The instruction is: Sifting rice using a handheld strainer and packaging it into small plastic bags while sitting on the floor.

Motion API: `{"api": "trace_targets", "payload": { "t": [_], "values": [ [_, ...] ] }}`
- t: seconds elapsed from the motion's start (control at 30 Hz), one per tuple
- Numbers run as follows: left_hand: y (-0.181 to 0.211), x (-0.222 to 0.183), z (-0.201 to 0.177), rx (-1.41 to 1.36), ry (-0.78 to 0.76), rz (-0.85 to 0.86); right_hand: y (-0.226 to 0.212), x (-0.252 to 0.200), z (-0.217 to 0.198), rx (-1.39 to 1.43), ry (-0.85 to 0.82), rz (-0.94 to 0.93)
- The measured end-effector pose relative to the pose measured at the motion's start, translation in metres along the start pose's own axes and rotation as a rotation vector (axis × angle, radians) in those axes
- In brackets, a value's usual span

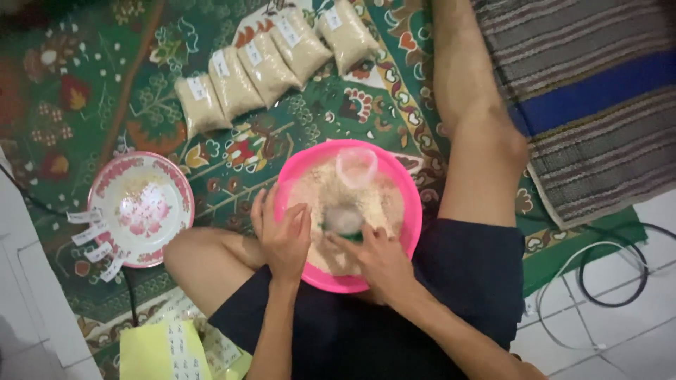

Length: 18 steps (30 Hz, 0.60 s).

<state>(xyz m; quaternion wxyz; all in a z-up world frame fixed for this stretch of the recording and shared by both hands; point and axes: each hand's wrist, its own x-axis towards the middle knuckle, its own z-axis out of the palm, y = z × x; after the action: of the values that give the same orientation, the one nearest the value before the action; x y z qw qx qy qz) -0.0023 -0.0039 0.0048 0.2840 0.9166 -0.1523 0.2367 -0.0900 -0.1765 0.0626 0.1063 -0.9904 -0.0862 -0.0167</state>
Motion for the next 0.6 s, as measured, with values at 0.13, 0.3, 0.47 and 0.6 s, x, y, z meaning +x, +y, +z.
{"api": "trace_targets", "payload": {
  "t": [0.13, 0.3, 0.47, 0.6],
  "values": [
    [0.005, 0.005, -0.004, -0.088, 0.049, 0.051, 0.019, -0.016, -0.015, 0.007, -0.05, -0.013],
    [0.001, 0.0, -0.003, -0.168, 0.11, -0.052, 0.016, 0.015, 0.005, 0.037, -0.013, 0.047],
    [-0.001, -0.003, -0.004, -0.189, 0.158, -0.131, -0.013, 0.023, 0.03, 0.038, -0.02, -0.067],
    [0.001, -0.003, -0.003, -0.272, 0.188, -0.134, -0.014, 0.004, -0.02, 0.003, -0.202, -0.062]
  ]
}}
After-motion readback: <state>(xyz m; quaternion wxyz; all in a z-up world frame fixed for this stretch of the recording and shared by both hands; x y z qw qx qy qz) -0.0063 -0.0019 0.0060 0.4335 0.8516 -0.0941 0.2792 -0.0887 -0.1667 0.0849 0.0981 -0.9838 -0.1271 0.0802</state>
